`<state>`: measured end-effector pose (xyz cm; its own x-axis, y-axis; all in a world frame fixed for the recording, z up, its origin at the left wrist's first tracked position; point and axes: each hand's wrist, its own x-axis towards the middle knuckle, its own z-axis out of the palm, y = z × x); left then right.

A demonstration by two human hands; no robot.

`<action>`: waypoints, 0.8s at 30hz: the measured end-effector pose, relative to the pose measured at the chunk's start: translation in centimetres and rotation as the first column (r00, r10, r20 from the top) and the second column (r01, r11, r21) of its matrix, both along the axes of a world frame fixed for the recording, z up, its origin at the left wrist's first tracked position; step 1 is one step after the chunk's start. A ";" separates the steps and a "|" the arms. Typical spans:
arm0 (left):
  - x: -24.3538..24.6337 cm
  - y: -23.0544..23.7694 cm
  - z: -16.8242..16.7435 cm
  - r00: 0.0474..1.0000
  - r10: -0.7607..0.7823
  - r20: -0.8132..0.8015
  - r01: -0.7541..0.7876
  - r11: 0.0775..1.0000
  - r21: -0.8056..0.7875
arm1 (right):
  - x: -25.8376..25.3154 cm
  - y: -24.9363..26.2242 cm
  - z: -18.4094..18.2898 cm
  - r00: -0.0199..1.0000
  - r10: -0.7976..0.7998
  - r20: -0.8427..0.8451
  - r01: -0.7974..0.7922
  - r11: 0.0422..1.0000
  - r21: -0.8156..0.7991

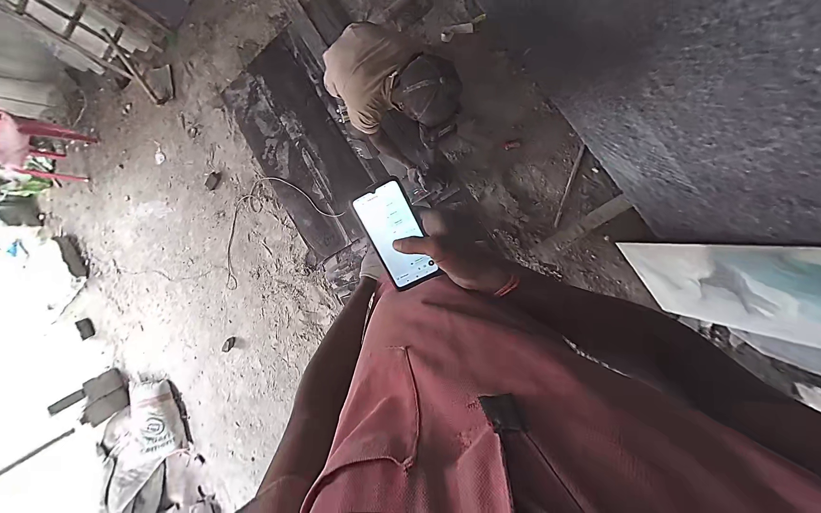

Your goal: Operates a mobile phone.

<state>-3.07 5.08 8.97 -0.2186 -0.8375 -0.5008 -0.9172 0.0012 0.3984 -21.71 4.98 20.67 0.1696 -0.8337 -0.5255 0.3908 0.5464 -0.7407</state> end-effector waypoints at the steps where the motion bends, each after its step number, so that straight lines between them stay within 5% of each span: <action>1: 1.1 0.2 -1.6 0.995 0.072 -0.071 -0.064 0.992 0.111 | -0.1 0.0 0.1 1.000 -0.002 -0.012 0.002 1.000 0.004; 3: 4.3 0.9 -6.4 0.986 0.038 -0.160 -0.002 0.976 0.218 | -0.2 0.0 0.3 0.999 -0.018 -0.029 0.018 1.000 0.001; 4: 5.1 1.3 -9.0 0.984 -0.010 -0.176 0.027 0.995 0.096 | -0.3 0.1 0.3 0.999 -0.031 -0.021 0.030 1.000 -0.008; 6: 3.5 0.0 -6.8 0.995 0.096 -0.024 -0.082 0.938 0.336 | -0.4 0.1 0.2 1.000 -0.031 0.004 0.031 0.999 -0.019; 8: 2.9 0.3 -6.4 0.973 0.215 0.088 -0.232 0.884 0.405 | -0.5 0.1 0.2 0.999 -0.029 0.027 0.029 0.999 -0.023; 13: 3.7 0.9 -7.6 0.995 0.099 -0.031 -0.088 0.965 0.249 | -0.5 0.3 0.1 0.999 -0.033 0.027 0.034 0.999 -0.025; 14: 2.8 0.3 -5.7 0.998 0.050 -0.034 -0.043 0.980 0.192 | -0.4 0.4 0.1 0.999 -0.031 0.027 0.031 0.999 -0.016; 16: 0.1 -1.8 -0.2 0.997 0.065 0.047 -0.079 0.913 0.401 | -0.3 0.6 0.1 1.000 -0.031 0.002 0.031 1.000 0.007; 18: 2.1 0.9 -4.4 0.982 0.013 -0.191 -0.011 1.000 0.010 | -0.1 0.9 0.0 0.999 -0.025 0.029 0.024 1.000 0.016; 21: 2.6 1.9 -2.6 0.964 0.199 -0.175 -0.149 0.954 0.261 | 0.3 1.2 -0.1 0.998 0.006 0.055 -0.008 1.000 0.025; 24: 3.9 4.9 -2.0 0.915 0.337 -0.223 -0.297 0.935 0.196 | 1.1 1.8 -0.9 0.995 0.040 0.088 -0.045 0.997 0.063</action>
